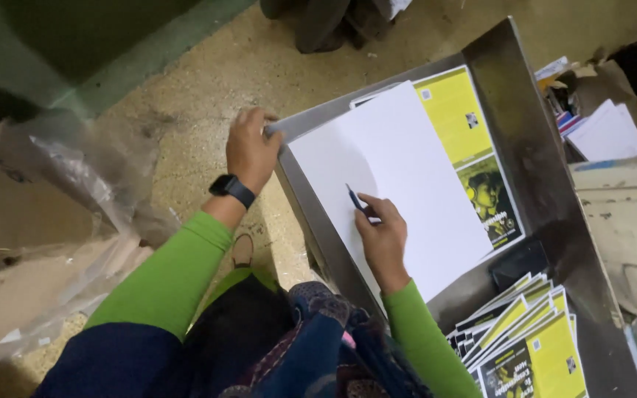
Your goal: The person repeatedly picks up printed sheets, aligns them on a metal table, and trims the edges with a small handheld blade. After each cut, the trimmed sheet is placed into a growing stack. The process is repeated for multiple sheets throughout the clip.
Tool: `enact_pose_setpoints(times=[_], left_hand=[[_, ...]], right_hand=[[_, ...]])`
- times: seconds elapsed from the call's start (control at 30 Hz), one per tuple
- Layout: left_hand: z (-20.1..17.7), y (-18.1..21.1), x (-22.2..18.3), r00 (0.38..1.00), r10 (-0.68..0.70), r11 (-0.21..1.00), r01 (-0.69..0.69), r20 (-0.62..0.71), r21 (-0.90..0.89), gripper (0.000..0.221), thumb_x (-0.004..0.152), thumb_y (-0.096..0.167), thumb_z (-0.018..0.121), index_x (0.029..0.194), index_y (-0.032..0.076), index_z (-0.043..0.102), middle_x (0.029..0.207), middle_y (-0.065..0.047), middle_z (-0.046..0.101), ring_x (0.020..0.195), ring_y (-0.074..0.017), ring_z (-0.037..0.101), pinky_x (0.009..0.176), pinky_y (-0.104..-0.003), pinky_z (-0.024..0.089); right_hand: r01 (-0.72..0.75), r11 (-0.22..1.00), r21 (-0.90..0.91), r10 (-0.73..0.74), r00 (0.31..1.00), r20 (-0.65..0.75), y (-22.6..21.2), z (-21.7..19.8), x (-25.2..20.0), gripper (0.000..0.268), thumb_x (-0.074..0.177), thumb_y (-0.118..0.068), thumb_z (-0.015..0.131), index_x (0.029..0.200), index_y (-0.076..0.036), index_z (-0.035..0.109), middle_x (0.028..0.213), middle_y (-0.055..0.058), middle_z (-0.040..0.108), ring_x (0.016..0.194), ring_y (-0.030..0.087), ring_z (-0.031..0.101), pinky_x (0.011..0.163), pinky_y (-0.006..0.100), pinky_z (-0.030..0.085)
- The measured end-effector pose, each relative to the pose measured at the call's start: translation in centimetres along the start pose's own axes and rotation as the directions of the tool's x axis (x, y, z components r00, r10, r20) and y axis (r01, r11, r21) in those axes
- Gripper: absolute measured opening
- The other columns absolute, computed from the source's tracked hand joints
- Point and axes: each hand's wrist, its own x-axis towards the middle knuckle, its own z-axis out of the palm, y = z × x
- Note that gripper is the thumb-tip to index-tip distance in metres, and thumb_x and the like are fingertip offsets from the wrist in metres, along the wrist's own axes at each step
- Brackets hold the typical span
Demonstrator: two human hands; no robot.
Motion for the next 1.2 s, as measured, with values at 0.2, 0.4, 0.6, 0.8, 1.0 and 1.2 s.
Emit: enact_pose_setpoints(times=[0.2,0.4,0.6,0.8,1.0,1.2], left_hand=[[4.8,-5.1,4.1,0.933,-0.22,0.945,0.276,0.284,-0.177,0.067,0.067,0.037,0.088,0.121,0.02,0.053,0.121,-0.01,0.05,0.12,-0.0362,0.054,0.101,-0.046,0.044],[5.4,-4.9,5.8,0.776,-0.174,0.911,0.361,0.606,-0.201,0.103,0.062,0.026,0.093,0.143,0.004,0.032,0.131,-0.027,0.047,0.129,-0.0459,0.045,0.106,-0.056,0.037],[6.1,-6.1,6.0,0.737,-0.224,0.827,0.49,0.638,-0.276,0.11,0.052,0.027,0.099,0.141,0.002,0.039,0.124,-0.025,0.057,0.12,-0.0396,0.056,0.099,-0.049,0.045],[6.5,-6.5,6.2,0.714,-0.268,0.786,0.55,0.647,-0.281,0.107,0.048,0.024,0.1,0.137,0.005,0.046,0.122,-0.023,0.06,0.115,-0.035,0.061,0.096,-0.045,0.049],[6.5,-6.6,6.2,0.744,-0.194,0.811,0.488,0.639,-0.322,0.107,0.05,0.029,0.102,0.137,0.002,0.047,0.122,-0.024,0.059,0.118,-0.0393,0.057,0.096,-0.047,0.048],[1.6,-2.7,6.0,0.834,-0.068,0.95,0.221,0.548,-0.219,0.096,0.056,0.031,0.098,0.134,0.008,0.047,0.126,-0.017,0.055,0.121,-0.0389,0.053,0.098,-0.053,0.047]], right_hand=[[0.294,0.955,0.037,-0.291,0.955,-0.064,0.0,6.5,4.2,0.03,0.074,-0.008,0.075,0.101,-0.02,0.075,0.071,0.004,0.062,0.06,0.022,0.065,0.059,0.032,0.053],[0.276,0.959,-0.064,-0.276,0.961,0.001,-2.3,8.3,5.3,0.027,0.074,-0.012,0.075,0.099,-0.023,0.077,0.068,0.003,0.062,0.06,0.023,0.064,0.062,0.035,0.049],[0.279,0.954,-0.112,-0.278,0.96,0.017,-1.9,8.8,5.7,0.027,0.074,-0.013,0.074,0.1,-0.022,0.076,0.069,0.004,0.063,0.063,0.026,0.064,0.07,0.037,0.05],[0.278,0.95,-0.139,-0.279,0.96,0.019,-2.2,9.1,6.1,0.028,0.075,-0.012,0.073,0.1,-0.022,0.076,0.067,0.002,0.062,0.062,0.022,0.064,0.075,0.035,0.048],[0.292,0.93,-0.225,-0.293,0.956,0.03,-2.8,8.7,5.9,0.022,0.077,-0.015,0.071,0.098,-0.021,0.076,0.067,0.002,0.058,0.064,0.024,0.063,0.074,0.035,0.048],[0.266,0.929,-0.258,-0.248,0.963,0.101,-3.0,8.1,5.8,0.018,0.077,-0.018,0.07,0.094,-0.02,0.075,0.068,0.004,0.056,0.064,0.03,0.062,0.066,0.04,0.049]])
